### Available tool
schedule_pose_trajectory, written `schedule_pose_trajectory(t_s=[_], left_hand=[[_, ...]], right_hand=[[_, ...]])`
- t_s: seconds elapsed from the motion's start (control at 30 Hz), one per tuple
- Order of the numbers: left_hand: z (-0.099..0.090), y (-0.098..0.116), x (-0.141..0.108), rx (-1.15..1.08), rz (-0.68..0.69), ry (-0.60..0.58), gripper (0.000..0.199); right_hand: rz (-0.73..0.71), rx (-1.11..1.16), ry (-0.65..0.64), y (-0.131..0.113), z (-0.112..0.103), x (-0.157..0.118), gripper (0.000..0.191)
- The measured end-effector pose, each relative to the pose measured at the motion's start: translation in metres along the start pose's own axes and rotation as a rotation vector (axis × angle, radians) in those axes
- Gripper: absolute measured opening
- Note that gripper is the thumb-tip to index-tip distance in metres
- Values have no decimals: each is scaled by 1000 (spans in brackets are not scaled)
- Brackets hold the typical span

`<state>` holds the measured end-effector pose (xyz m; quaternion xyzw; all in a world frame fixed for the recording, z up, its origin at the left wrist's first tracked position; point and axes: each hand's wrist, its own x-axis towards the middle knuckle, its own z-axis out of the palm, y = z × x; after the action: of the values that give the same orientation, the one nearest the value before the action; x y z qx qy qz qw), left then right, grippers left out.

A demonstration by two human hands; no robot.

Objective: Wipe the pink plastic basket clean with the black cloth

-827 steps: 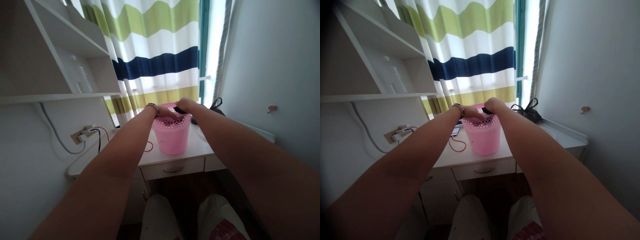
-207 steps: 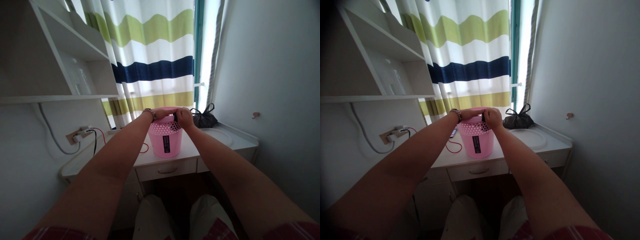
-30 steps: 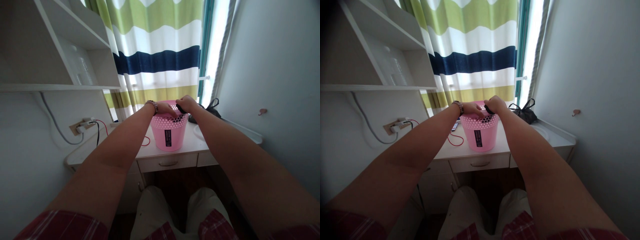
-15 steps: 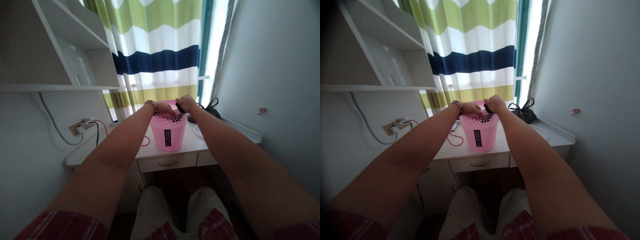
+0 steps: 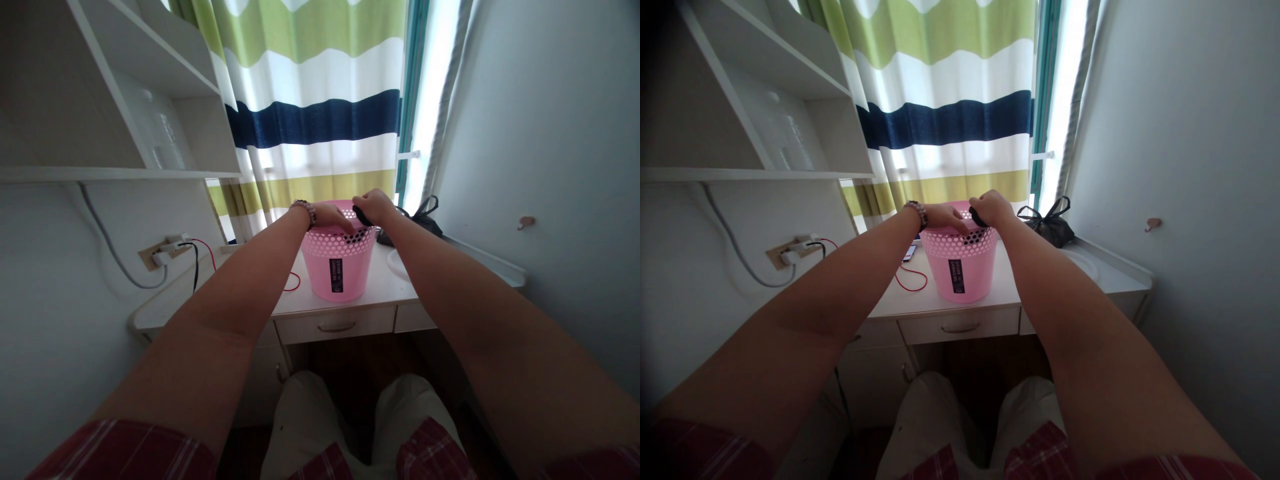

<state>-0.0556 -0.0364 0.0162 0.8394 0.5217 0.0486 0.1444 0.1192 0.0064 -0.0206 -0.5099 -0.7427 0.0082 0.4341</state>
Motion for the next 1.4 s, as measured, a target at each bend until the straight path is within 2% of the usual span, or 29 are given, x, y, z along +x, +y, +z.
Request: schedule_pose_trajectory(t_s=[0.43,0.97,1.4], left_hand=[[-1,-10,6,-12,0,-30,50],[0,-5,2,15,-14,0,57],[-1,-15,11,34,-41,32,55]], right_hand=[[9,0,6,0,0,-1,32],[53,46,52,-7,-4,-10,31],[36,67,48,-5,-4,-10,31]])
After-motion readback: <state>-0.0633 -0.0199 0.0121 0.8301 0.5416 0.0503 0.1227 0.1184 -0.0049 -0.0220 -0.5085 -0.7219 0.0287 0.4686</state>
